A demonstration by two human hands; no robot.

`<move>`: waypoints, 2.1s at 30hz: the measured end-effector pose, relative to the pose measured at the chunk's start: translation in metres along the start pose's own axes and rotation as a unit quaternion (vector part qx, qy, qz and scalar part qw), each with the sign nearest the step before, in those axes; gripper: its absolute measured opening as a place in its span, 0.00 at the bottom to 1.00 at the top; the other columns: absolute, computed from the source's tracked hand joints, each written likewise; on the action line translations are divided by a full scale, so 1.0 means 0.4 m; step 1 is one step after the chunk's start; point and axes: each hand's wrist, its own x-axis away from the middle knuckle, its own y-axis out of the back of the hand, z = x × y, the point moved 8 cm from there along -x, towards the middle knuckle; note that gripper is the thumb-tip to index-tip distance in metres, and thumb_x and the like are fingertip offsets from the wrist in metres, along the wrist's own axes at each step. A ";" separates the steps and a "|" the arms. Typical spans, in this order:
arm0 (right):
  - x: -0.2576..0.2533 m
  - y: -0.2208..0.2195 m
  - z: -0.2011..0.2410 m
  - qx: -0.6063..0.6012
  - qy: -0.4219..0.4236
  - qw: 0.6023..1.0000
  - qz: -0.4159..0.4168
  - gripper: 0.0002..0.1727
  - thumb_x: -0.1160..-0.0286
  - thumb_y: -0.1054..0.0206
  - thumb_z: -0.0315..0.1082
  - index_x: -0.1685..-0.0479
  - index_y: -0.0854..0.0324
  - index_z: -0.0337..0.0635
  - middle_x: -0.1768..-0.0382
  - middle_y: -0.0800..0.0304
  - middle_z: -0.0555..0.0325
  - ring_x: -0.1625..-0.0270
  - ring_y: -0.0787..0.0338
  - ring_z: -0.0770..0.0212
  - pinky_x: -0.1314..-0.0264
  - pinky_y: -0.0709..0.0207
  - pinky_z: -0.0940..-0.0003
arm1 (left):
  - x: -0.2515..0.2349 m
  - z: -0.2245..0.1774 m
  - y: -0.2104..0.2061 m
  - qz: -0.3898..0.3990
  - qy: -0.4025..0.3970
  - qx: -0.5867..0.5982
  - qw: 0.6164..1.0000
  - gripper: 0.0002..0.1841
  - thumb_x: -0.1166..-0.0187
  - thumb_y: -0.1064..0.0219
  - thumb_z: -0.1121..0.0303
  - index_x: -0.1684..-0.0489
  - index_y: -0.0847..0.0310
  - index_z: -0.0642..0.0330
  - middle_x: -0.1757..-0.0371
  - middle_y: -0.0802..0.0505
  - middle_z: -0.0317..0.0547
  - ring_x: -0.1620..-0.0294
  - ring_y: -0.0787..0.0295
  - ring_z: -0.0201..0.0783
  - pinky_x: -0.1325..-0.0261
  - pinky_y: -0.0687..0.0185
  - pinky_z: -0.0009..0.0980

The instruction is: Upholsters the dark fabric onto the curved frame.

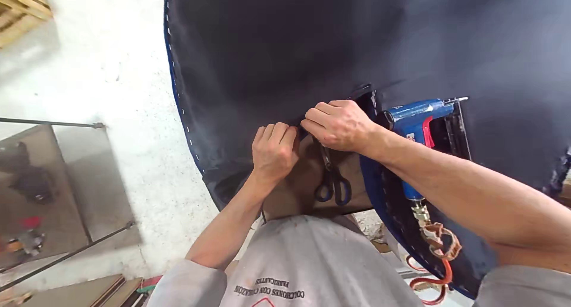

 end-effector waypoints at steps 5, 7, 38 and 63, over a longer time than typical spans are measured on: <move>-0.008 -0.009 0.001 -0.020 0.026 0.998 0.053 0.11 0.19 0.46 0.19 0.61 0.17 0.32 0.62 0.12 0.45 0.61 0.10 0.45 0.75 0.25 0.57 | 0.009 -0.002 -0.004 0.031 -0.027 -0.002 0.999 0.08 0.22 0.34 0.71 0.60 0.08 0.60 0.57 0.06 0.48 0.55 0.11 0.47 0.55 0.19 0.40; -0.011 -0.010 0.001 -0.020 0.028 0.998 0.059 0.11 0.20 0.46 0.19 0.62 0.16 0.32 0.62 0.12 0.46 0.62 0.10 0.45 0.76 0.25 0.57 | 0.005 0.007 -0.009 0.042 -0.006 0.013 0.999 0.08 0.22 0.34 0.69 0.60 0.07 0.59 0.54 0.05 0.48 0.51 0.09 0.47 0.51 0.15 0.41; 0.442 0.211 0.114 0.093 -0.675 0.722 0.121 0.48 0.27 0.31 0.58 0.09 0.41 0.42 0.38 0.18 0.26 0.41 0.14 0.24 0.48 0.22 0.28 | -0.001 -0.006 -0.021 0.160 -0.099 0.088 0.978 0.12 0.18 0.43 0.76 0.53 0.10 0.66 0.54 0.09 0.54 0.49 0.11 0.53 0.50 0.14 0.41; 0.077 0.214 0.094 -0.120 -0.609 0.777 0.108 0.14 0.29 0.30 0.48 0.57 0.15 0.48 0.67 0.10 0.74 0.64 0.13 0.88 0.63 0.18 0.86 | -0.055 0.081 -0.066 0.226 -0.449 0.289 0.815 0.20 0.18 0.47 0.71 0.38 0.10 0.56 0.32 0.08 0.51 0.47 0.11 0.51 0.57 0.26 0.45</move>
